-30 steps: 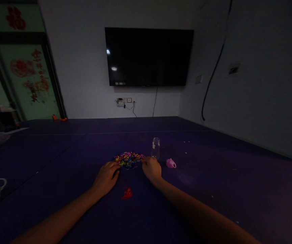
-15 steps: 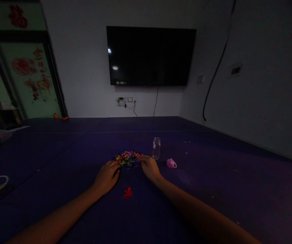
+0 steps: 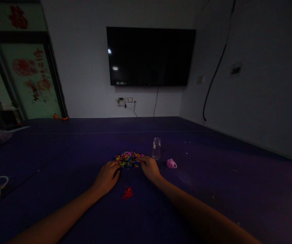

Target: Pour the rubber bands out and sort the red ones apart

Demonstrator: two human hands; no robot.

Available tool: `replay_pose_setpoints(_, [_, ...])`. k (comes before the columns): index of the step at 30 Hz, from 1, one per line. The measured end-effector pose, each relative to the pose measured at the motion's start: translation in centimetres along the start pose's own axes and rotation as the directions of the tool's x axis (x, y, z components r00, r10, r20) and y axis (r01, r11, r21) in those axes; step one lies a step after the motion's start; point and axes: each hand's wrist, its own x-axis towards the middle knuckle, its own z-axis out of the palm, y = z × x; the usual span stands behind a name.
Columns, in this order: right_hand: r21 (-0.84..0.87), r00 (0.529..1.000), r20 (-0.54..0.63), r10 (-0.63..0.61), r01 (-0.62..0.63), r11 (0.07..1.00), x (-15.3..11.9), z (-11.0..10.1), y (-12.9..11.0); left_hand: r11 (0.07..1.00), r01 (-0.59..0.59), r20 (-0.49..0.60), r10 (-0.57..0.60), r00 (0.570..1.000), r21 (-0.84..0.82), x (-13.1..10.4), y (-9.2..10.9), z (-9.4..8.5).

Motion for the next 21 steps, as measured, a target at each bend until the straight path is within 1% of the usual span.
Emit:
replay_pose_setpoints(2, [-0.022,0.999,0.002,-0.035,0.035,0.999,-0.2,-0.1,-0.2,1.0,0.003,0.004,-0.003,1.0,-0.002,0.0,0.0,0.0])
replay_pose_setpoints(3, [-0.034,0.997,0.012,-0.076,0.077,0.996,-0.3,-0.1,-0.4,1.0,0.002,0.004,-0.002,1.0,-0.002,0.0,0.1,0.0])
replay_pose_setpoints(5, [-0.062,0.975,0.062,-0.215,0.219,0.974,-0.7,-0.1,-0.8,1.0,0.0,0.0,0.0,1.0,-0.003,0.0,0.1,0.0])
replay_pose_setpoints(6, [-0.075,0.948,0.097,-0.304,0.312,0.947,-0.9,-0.1,-1.1,1.0,-0.002,-0.003,0.002,1.0,-0.006,0.0,0.2,-0.1])
replay_pose_setpoints(7, [-0.088,0.908,0.138,-0.395,0.409,0.908,-1.2,-0.1,-1.4,1.0,-0.004,-0.006,0.004,1.0,-0.01,-0.1,0.2,-0.1])
replay_pose_setpoints(8, [-0.099,0.859,0.179,-0.479,0.5,0.86,-1.5,-0.1,-1.6,1.0,-0.005,-0.004,0.005,1.0,-0.014,-0.1,0.2,-0.2])
replay_pose_setpoints(10, [-0.121,0.757,0.241,-0.607,0.644,0.756,-2.0,0.1,-2.0,1.0,0.002,0.013,-0.002,1.0,-0.013,-0.1,0.3,-0.3])
replay_pose_setpoints(12, [-0.144,0.673,0.273,-0.687,0.735,0.663,-2.3,0.2,-2.4,0.999,0.041,0.042,-0.042,0.998,0.012,-0.1,0.3,-0.4])
replay_pose_setpoints(13, [-0.156,0.639,0.286,-0.714,0.766,0.623,-2.5,0.3,-2.5,0.997,0.068,0.055,-0.069,0.996,0.032,0.0,0.2,-0.4])
replay_pose_setpoints(16, [-0.181,0.558,0.332,-0.76,0.829,0.529,-2.7,0.4,-2.8,0.99,0.119,0.072,-0.125,0.99,0.073,0.1,0.0,-0.4])
replay_pose_setpoints(18, [-0.192,0.541,0.35,-0.765,0.84,0.507,-2.7,0.4,-3.0,0.99,0.119,0.077,-0.125,0.989,0.078,0.2,-0.3,-0.2])
replay_pose_setpoints(21, [-0.186,0.552,0.339,-0.762,0.833,0.521,-2.8,0.3,-3.1,0.989,0.113,0.119,-0.123,0.985,0.091,0.5,-0.9,0.3])
